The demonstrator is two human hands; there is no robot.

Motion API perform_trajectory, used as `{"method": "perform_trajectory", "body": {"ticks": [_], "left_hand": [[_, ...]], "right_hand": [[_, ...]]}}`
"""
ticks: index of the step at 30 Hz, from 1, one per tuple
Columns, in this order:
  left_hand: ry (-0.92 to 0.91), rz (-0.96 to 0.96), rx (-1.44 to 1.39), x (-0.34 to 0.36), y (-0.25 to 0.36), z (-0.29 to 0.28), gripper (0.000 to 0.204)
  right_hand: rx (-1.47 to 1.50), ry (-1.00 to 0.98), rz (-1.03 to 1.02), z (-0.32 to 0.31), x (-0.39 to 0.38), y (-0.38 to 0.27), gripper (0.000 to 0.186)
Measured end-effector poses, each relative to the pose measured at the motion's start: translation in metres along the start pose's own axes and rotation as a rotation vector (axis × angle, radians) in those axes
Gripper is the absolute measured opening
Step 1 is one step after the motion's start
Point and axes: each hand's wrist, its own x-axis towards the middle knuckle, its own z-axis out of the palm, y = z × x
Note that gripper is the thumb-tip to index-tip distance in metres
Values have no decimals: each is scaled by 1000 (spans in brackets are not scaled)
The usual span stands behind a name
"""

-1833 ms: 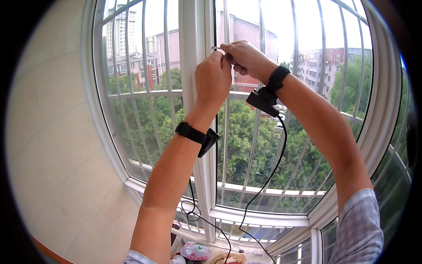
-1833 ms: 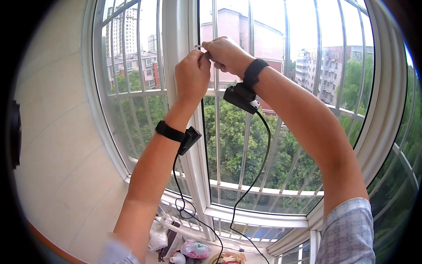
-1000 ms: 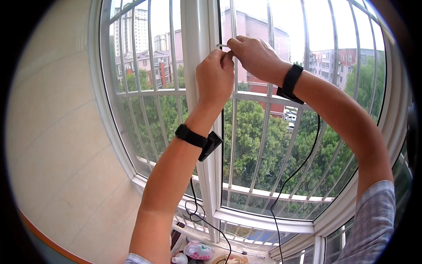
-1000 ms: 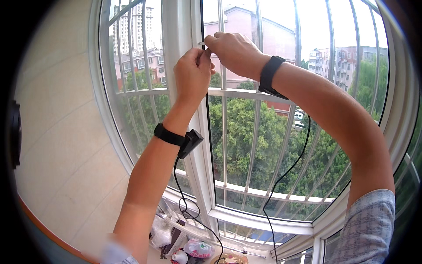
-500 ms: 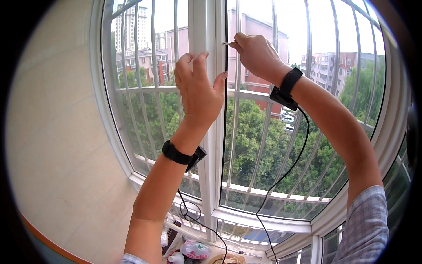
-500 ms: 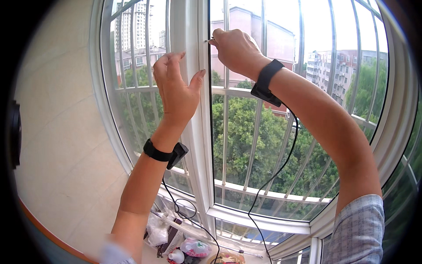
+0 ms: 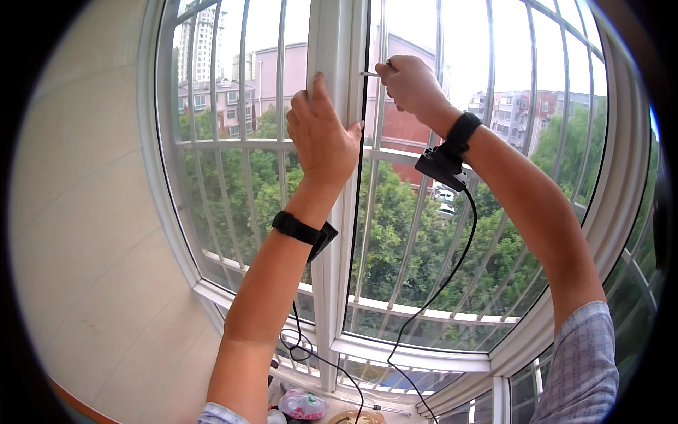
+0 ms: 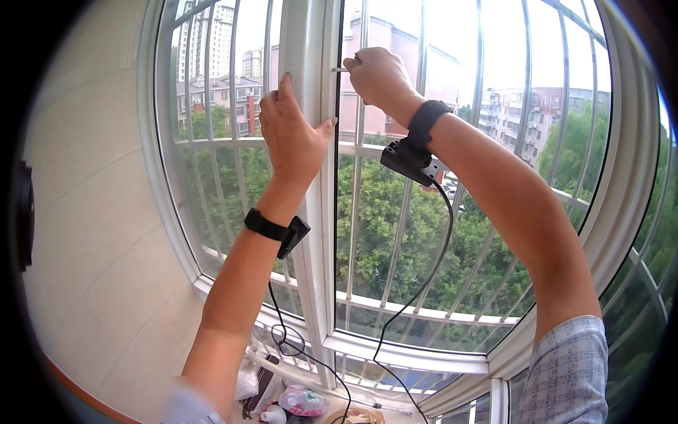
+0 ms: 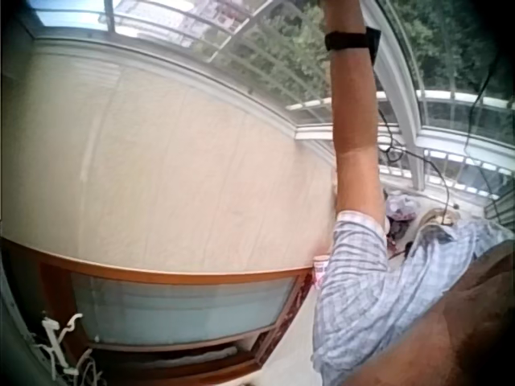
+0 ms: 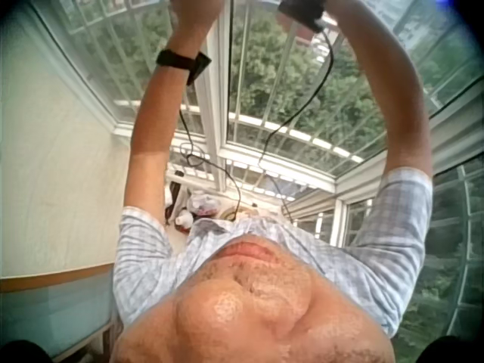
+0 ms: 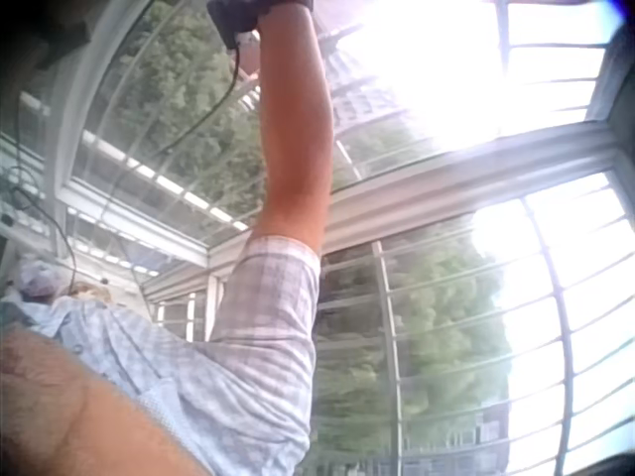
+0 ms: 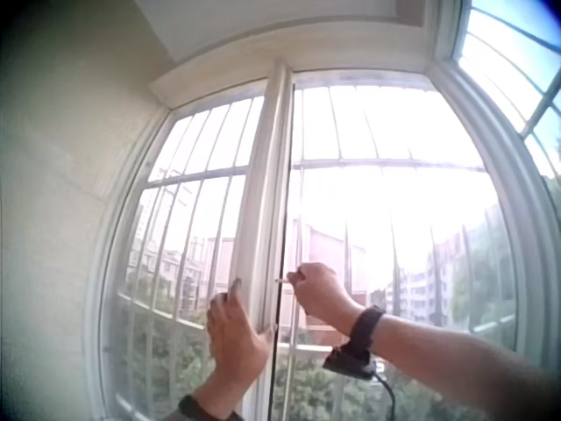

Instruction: The person uses pliers to remove a small component from the window frame and then uses a screwdriver to tighten screws along the vertical frame. The person retrieves additional screws from a cardboard box on the floor and continues the repair work on the window frame.

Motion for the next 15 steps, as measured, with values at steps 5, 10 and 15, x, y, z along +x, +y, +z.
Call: {"method": "perform_trajectory", "body": {"ticks": [5, 10, 15], "left_hand": [[1, 0, 12, 1, 0, -2, 97], [21, 3, 21, 0, -2, 0, 101], [8, -14, 10, 0, 1, -2, 100]], "right_hand": [[320, -109, 246, -5, -2, -11, 36], [408, -139, 423, -8, -1, -21, 33], [519, -180, 501, -11, 1, -17, 32]]}}
